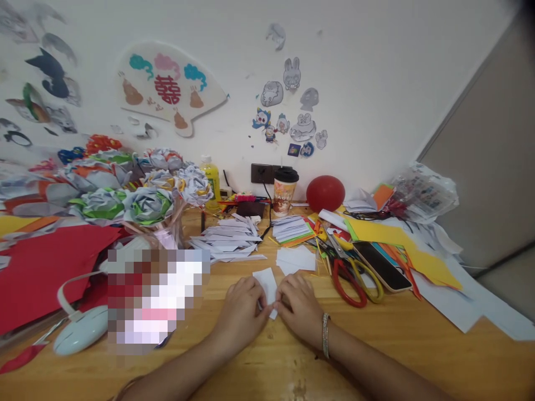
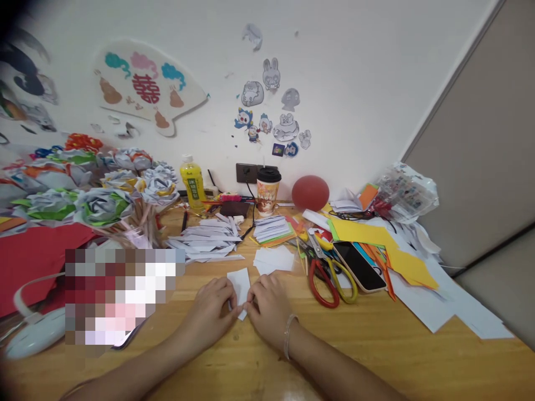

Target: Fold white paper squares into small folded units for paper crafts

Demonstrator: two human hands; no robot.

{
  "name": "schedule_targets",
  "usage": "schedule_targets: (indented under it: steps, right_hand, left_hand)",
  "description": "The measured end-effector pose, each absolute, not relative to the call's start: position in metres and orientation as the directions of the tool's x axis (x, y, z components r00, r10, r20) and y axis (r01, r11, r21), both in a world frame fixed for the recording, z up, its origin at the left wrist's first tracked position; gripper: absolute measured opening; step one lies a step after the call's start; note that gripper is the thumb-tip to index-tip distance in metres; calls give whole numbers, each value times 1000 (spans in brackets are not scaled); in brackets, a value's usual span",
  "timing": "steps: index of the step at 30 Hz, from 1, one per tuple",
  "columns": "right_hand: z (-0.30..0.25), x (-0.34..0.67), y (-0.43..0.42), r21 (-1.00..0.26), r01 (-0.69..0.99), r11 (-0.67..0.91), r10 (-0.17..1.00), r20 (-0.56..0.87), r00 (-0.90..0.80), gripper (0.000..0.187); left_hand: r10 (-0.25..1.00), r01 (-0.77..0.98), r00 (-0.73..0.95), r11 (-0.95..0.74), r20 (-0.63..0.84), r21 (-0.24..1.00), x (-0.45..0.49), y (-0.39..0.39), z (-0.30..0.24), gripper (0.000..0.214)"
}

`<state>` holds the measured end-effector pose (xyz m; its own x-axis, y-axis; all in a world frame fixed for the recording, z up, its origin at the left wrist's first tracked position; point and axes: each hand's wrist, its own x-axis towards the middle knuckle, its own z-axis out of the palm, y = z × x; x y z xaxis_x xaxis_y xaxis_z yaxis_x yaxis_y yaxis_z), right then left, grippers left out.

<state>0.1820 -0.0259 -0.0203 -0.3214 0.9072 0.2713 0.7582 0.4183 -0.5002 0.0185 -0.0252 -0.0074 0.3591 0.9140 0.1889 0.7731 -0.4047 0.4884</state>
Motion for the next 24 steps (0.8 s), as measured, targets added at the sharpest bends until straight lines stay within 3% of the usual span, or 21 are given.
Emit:
schedule_targets:
  steps: [7, 13, 19, 24]
  right_hand:
    - [-21, 185, -25, -564, 716, 412, 911, 271, -310, 19]
    - [-16, 187, -27, -568, 719, 401, 914, 191, -359, 26]
    - [-18, 185, -24, -635, 685, 356, 935, 236, -266, 16]
    - [-23, 186, -22, -706, 618, 347, 937, 292, -192, 24]
  left_hand:
    - [915, 778, 361, -402, 180, 483, 18, -23, -10, 9]
    - [906, 761, 365, -423, 216, 492, 17, -23, -12, 8]
    - [899, 765, 373, -437, 228, 473, 16, -23, -12, 8]
    - [910, 778, 363, -414, 200, 472, 18, -24, -10, 10]
